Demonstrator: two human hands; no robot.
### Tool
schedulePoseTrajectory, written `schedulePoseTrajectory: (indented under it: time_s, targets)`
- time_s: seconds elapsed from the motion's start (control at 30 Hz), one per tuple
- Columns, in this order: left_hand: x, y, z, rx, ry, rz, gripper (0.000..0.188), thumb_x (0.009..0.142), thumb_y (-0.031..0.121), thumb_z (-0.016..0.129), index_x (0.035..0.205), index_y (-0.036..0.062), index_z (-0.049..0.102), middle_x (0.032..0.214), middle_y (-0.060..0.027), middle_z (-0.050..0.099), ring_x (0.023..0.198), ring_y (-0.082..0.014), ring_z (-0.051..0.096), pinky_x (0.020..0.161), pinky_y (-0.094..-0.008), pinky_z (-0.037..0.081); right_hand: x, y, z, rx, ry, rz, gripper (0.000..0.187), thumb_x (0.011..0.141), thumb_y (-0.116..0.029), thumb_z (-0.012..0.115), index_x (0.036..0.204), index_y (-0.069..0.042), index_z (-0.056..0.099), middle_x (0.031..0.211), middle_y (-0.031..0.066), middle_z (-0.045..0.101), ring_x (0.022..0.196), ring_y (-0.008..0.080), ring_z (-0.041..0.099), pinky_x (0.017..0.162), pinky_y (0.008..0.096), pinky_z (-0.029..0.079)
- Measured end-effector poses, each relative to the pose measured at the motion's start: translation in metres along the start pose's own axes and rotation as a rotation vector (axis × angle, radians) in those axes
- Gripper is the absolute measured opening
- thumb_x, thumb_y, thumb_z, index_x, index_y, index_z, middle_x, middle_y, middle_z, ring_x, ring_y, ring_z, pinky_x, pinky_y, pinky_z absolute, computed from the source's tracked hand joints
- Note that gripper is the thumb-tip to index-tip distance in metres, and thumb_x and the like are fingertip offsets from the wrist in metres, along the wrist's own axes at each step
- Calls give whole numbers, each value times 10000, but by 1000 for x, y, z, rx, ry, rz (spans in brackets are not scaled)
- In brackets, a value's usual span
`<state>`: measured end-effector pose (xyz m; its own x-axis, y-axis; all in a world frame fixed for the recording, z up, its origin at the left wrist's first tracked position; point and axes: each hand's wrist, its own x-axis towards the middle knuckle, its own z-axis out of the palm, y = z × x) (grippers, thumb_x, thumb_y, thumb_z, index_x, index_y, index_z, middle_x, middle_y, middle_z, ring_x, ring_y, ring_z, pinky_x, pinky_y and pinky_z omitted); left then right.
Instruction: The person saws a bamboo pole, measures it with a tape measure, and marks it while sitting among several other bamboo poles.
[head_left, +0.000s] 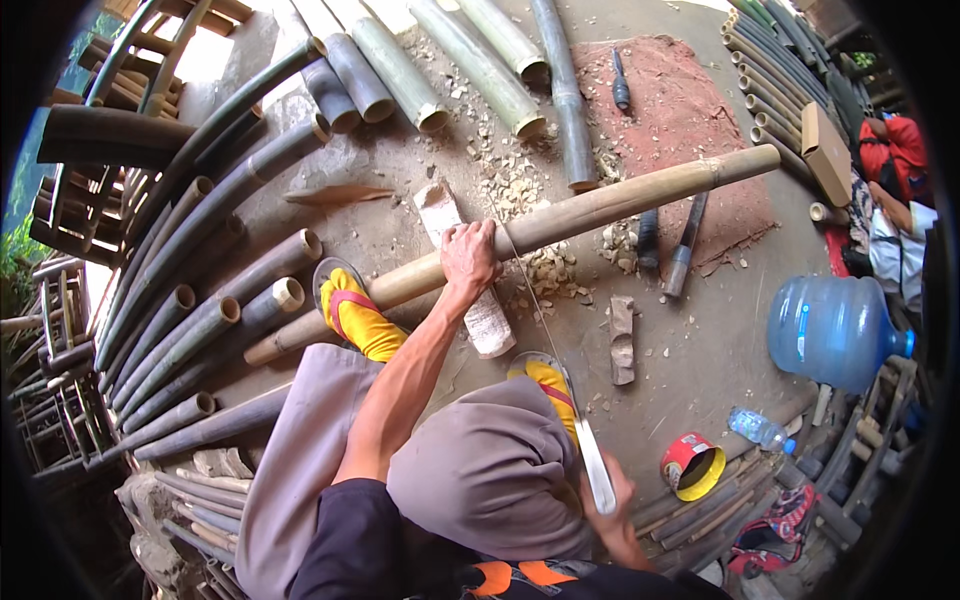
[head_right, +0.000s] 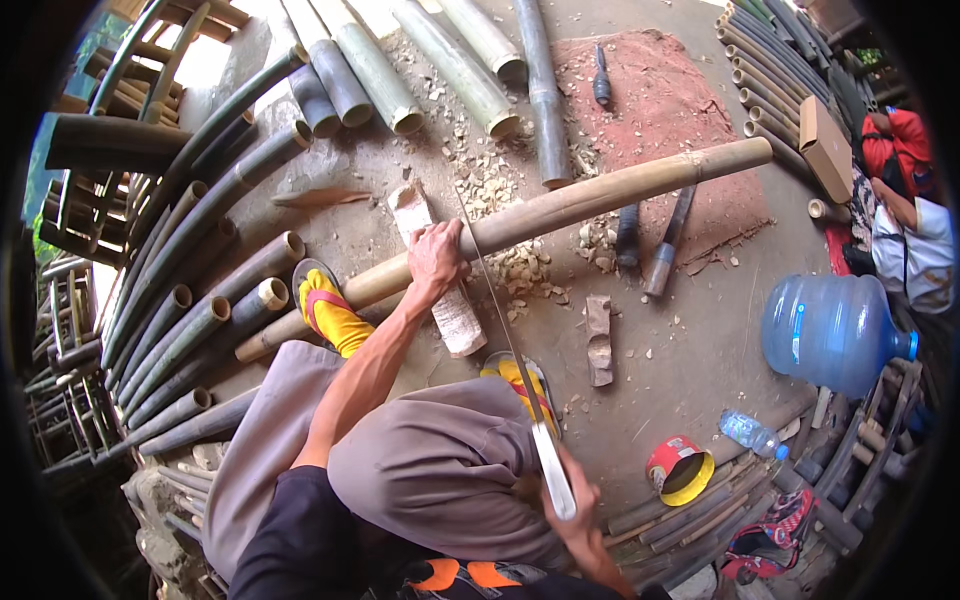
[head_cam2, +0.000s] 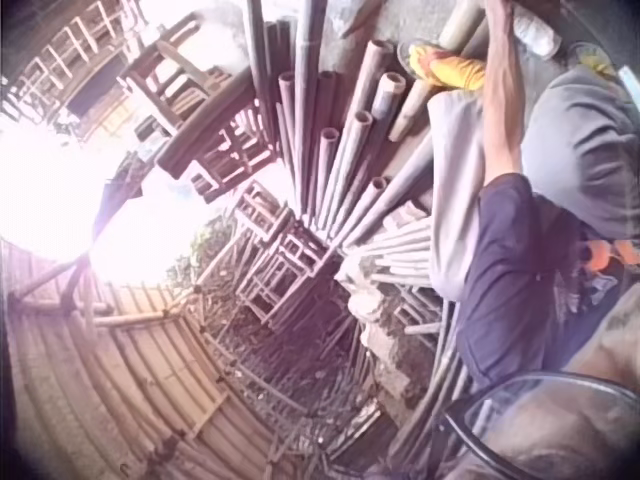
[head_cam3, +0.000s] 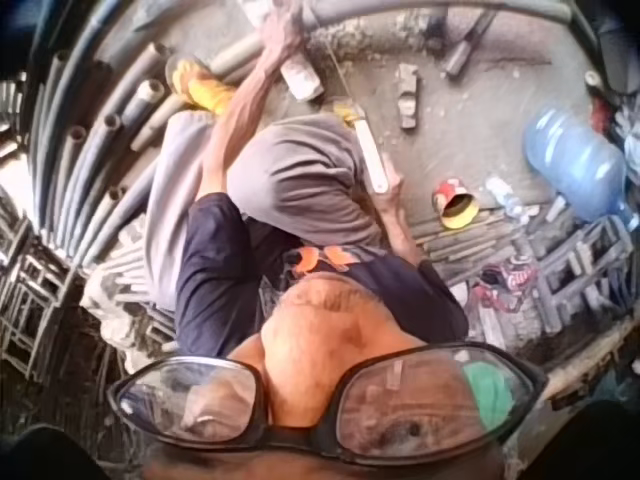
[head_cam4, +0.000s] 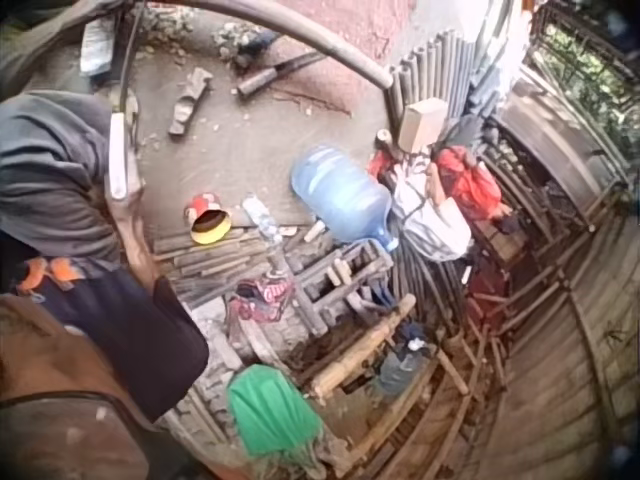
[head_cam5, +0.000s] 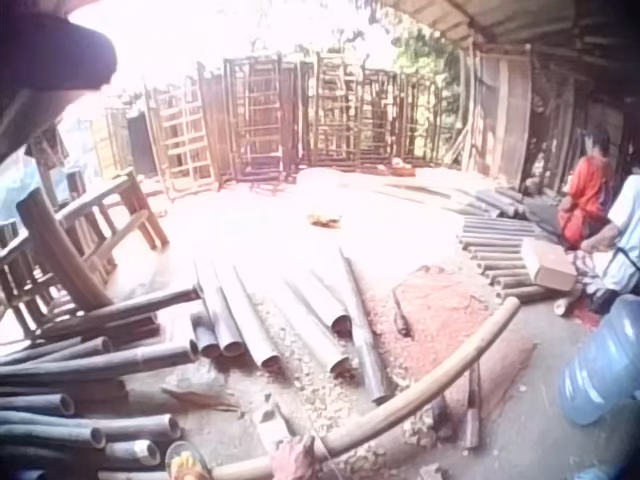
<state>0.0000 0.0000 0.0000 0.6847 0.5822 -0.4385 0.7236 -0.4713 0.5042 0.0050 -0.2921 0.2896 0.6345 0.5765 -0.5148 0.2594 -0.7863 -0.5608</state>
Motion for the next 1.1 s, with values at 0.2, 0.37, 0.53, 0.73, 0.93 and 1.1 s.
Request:
schedulePoseTrajectory:
  time_s: [0.2, 0.37, 0.53, 0.73, 0.93, 1.1]
  targets:
    - [129, -66, -82, 229, 355, 120, 450, 564, 167, 778, 942, 96, 544, 942, -87, 641, 978, -272, 611, 940, -405, 415, 184, 30, 121, 220, 165, -408, 452, 774, -11, 618, 1216, 54, 553, 1020, 222, 669, 884, 310, 695, 723, 347, 549]
    - [129, -67, -82, 219, 329, 123, 443, 590, 173, 774, 965, 100, 550, 943, -88, 643, 966, -262, 616, 930, -419, 411, 276, -29, 153, 345, 173, -413, 428, 818, -10, 638, 1233, 33, 543, 941, 211, 661, 730, 272, 674, 655, 335, 522]
    - [123, -78, -81, 211, 367, 101, 428, 578, 144, 751, 947, 94, 538, 937, -92, 640, 969, -263, 610, 927, -406, 412, 116, 45, 108, 201, 197, -348, 417, 789, 0, 627, 1194, 77, 566, 1014, 228, 678, 936, 296, 692, 779, 359, 545]
    - [125, -62, -84, 223, 368, 134, 433, 591, 156, 756, 955, 89, 531, 943, -92, 641, 983, -259, 609, 948, -404, 409, 226, 24, 143, 275, 231, -427, 415, 782, 0, 638, 1190, 47, 575, 980, 200, 681, 852, 267, 704, 712, 332, 547]
    - [127, -75, -92, 234, 302, 130, 493, 579, 165, 768, 1007, 106, 532, 963, -91, 639, 995, -278, 605, 908, -422, 415, 260, -20, 147, 366, 51, -292, 457, 809, -24, 663, 1249, 6, 545, 1007, 207, 669, 875, 263, 696, 693, 337, 536]
    - [126, -65, -83, 239, 397, 159, 375, 611, 144, 736, 932, 101, 547, 905, -88, 638, 953, -262, 612, 906, -399, 416, 104, 54, 109, 166, 194, -291, 470, 796, 12, 631, 1254, 47, 532, 1101, 227, 653, 996, 303, 669, 815, 356, 548]
